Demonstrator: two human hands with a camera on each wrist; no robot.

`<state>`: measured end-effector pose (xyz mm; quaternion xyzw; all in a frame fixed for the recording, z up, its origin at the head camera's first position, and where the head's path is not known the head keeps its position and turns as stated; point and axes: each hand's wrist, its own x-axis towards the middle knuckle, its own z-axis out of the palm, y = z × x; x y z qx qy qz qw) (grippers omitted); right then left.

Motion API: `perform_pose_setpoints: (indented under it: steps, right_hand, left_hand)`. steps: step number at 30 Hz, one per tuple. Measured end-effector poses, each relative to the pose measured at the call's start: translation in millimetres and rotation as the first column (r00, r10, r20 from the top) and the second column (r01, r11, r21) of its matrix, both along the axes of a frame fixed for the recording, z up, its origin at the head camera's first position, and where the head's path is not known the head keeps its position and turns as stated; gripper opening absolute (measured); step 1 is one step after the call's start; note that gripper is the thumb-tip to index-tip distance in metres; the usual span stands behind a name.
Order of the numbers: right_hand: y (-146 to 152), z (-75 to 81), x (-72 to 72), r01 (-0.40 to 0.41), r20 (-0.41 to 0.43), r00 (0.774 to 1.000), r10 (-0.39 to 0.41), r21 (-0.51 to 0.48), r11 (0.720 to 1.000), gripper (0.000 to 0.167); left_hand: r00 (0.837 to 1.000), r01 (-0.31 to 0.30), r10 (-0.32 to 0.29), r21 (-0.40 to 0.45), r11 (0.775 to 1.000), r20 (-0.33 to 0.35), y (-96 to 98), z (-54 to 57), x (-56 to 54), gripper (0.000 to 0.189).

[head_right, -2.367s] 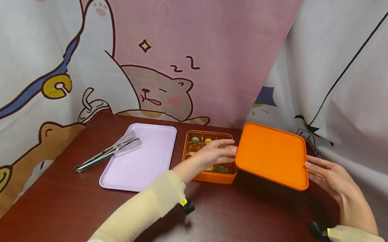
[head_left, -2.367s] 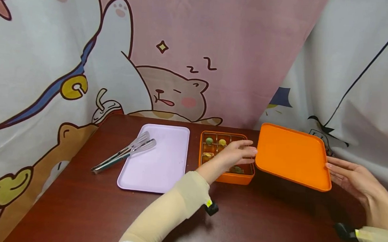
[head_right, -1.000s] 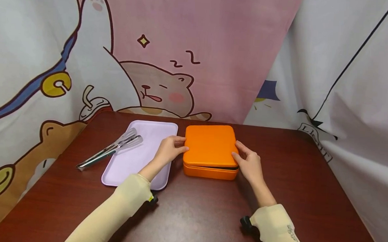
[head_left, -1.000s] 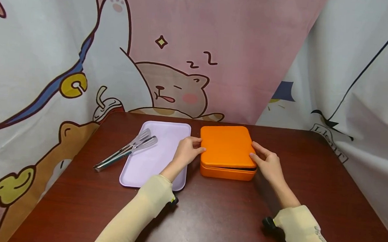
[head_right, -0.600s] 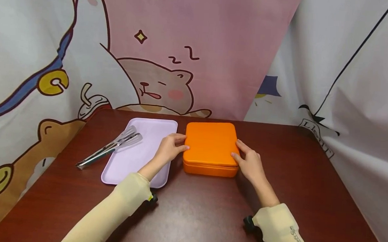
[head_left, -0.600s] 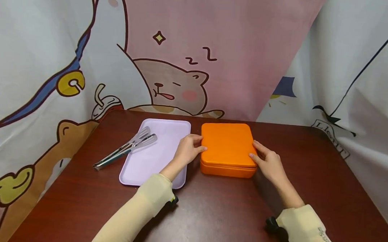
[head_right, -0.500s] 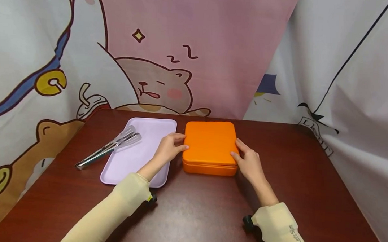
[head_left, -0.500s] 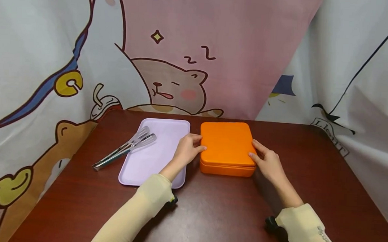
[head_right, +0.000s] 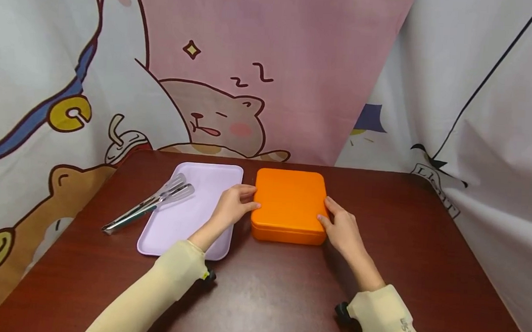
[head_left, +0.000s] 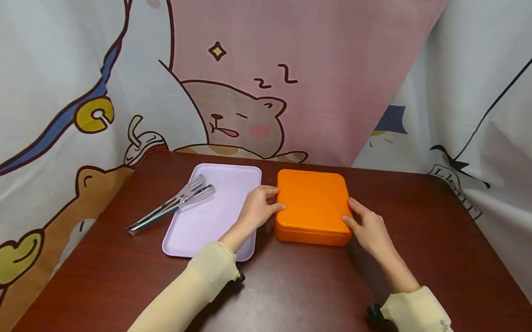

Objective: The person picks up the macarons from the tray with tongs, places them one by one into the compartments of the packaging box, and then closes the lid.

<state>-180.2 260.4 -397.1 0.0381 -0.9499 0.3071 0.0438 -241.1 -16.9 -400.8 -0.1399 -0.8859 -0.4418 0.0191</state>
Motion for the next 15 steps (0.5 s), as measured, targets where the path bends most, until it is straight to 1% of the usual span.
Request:
perform_pose_setpoints:
  steps: [4,6,9,12,15]
  right_hand:
    - [2.4,4.7,-5.1,-0.006,-0.020,1.000,0.006,-0.004,1.000,0.059]
    - [4.3,4.7,-6.3,-0.006,-0.022,1.000,0.005,-0.006,1.000,0.060]
    - [8.3,2.5,-6.5,-0.003,-0.004,1.000,0.003,0.001,1.000,0.058]
    - [13.2,2.9,-13.5,-0.003,0.011,1.000,0.003,0.005,1.000,0.057]
    - [16.0,6.3,-33.7,-0.039,0.020,0.999,0.039,0.001,0.999,0.061]
  left_hand:
    - [1.000,-0.002,0.002,-0.031,1.000,-0.003,-1.3,4.0,-6.1,0.046]
    - [1.000,0.011,-0.010,-0.050,0.999,0.003,-2.1,5.2,-7.9,0.047]
    - [0.999,0.048,-0.045,-0.105,0.993,0.029,-3.3,5.1,-9.8,0.047]
    - [0.994,0.102,-0.094,-0.190,0.976,0.051,-2.5,4.2,-16.2,0.049]
    - [0.991,0.134,-0.127,-0.300,0.944,0.043,2.1,4.2,-30.4,0.058]
